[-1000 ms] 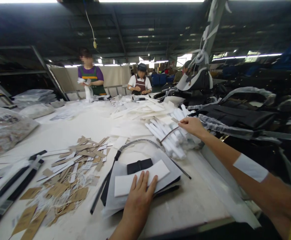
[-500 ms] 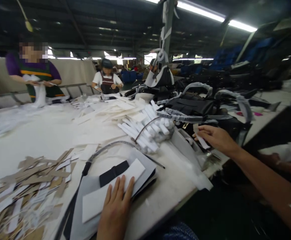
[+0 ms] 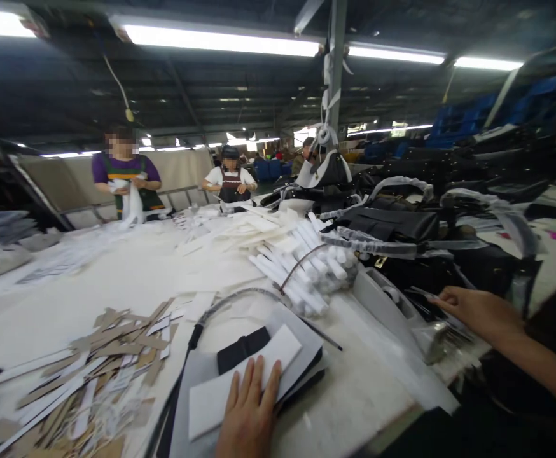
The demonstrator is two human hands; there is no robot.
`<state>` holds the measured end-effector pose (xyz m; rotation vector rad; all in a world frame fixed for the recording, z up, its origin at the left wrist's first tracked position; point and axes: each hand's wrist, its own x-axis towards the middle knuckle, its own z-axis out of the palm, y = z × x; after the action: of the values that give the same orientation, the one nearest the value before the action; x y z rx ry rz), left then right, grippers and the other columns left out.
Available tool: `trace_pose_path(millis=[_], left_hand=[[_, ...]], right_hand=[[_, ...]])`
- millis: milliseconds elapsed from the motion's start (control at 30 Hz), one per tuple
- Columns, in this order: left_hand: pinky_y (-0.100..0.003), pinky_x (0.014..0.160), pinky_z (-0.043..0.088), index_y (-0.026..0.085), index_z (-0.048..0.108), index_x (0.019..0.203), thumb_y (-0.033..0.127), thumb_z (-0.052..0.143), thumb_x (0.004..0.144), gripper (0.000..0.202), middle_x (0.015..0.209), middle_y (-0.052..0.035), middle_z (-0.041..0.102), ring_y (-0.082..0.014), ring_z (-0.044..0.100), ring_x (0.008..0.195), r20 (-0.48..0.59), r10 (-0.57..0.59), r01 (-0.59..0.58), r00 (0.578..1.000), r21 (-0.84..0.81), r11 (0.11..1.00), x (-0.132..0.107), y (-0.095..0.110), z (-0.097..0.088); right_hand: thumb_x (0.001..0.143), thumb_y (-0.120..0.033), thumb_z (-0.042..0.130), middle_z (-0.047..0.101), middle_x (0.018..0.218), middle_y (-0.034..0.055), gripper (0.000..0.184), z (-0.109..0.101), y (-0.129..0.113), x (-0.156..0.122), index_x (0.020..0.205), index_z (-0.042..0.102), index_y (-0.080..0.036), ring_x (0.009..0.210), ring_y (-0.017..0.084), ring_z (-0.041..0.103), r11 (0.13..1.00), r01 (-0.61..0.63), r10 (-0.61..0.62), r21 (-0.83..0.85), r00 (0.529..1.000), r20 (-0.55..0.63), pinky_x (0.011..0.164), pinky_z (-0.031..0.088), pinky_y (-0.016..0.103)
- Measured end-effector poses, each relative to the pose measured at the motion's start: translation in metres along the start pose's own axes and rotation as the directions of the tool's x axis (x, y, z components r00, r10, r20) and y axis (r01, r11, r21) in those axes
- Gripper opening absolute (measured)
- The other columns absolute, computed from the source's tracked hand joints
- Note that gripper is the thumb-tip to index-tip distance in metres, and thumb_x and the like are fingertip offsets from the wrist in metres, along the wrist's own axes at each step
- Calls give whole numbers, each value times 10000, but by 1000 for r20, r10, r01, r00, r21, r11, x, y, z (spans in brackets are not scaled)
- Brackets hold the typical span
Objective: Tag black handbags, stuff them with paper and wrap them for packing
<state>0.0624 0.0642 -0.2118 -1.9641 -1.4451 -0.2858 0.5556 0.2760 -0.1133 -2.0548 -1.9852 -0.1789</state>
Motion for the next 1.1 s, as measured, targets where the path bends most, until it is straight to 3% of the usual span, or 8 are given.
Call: trace_pose_path(millis=[200,367,467,567,700,733,867,1100], left_hand=[[-413,989,523,265,434,1481,215,497,958,529,1406,-96,588,-261,570,1276,-2,-53,53,999,-42,998,1,4,2],[-460,1034,494,266,438,1476,162,498,949,541,1429,-111,564,-279,538,1313,51,-114,118,992,-97,988,3,9,-7],[-482,1043,485,237,417,1490,117,515,929,582,1451,-147,535,-302,520,1329,134,-81,98,988,-121,988,6,8,-17],[-511,1051,475,229,429,1482,137,537,932,568,1452,-159,530,-318,514,1333,163,-91,115,982,-142,983,9,7,-21],[-503,1044,488,244,456,1461,157,557,934,543,1443,-147,543,-308,527,1323,132,-119,138,984,-145,980,9,9,-21],[-501,1044,490,249,464,1455,153,556,933,538,1439,-140,548,-303,528,1322,124,-130,147,984,-142,979,9,10,-21],[-489,1008,527,255,485,1437,162,549,936,513,1407,-130,580,-297,560,1291,77,-123,132,989,-128,983,11,10,-19],[-472,976,556,235,496,1425,156,525,941,491,1367,-123,613,-284,594,1254,50,-114,120,992,-144,982,10,1,-25]], right_hand=[[903,-446,517,756,795,88,269,32,-9,14,797,689,-269,734,301,711,972,123,-99,-201,987,123,548,374,355],[892,-452,414,700,1241,116,405,13,-21,-21,1133,686,-274,962,335,710,980,197,-190,15,961,-201,786,521,454],[865,-529,473,729,1174,108,388,-12,-59,-62,1081,717,-317,1022,342,695,903,280,-228,325,955,-189,923,510,462],[835,-626,547,773,882,110,419,-17,-115,-102,955,762,-287,737,304,718,740,-3,-177,672,964,199,739,577,454],[693,-640,753,742,1104,163,632,13,-180,-148,1106,725,-161,955,313,725,311,-559,-355,768,681,640,846,594,430],[700,-603,778,714,1192,157,670,22,-192,-156,1204,683,-172,1044,304,705,222,-647,-370,730,637,677,912,574,421],[779,-448,788,651,1326,101,584,40,-220,-174,1289,625,-215,1212,255,627,-85,-752,-448,654,615,649,1061,487,376],[759,-265,781,733,1162,50,295,36,-241,-174,1041,717,-203,1187,220,635,-268,-814,-520,515,572,634,1076,463,338]])
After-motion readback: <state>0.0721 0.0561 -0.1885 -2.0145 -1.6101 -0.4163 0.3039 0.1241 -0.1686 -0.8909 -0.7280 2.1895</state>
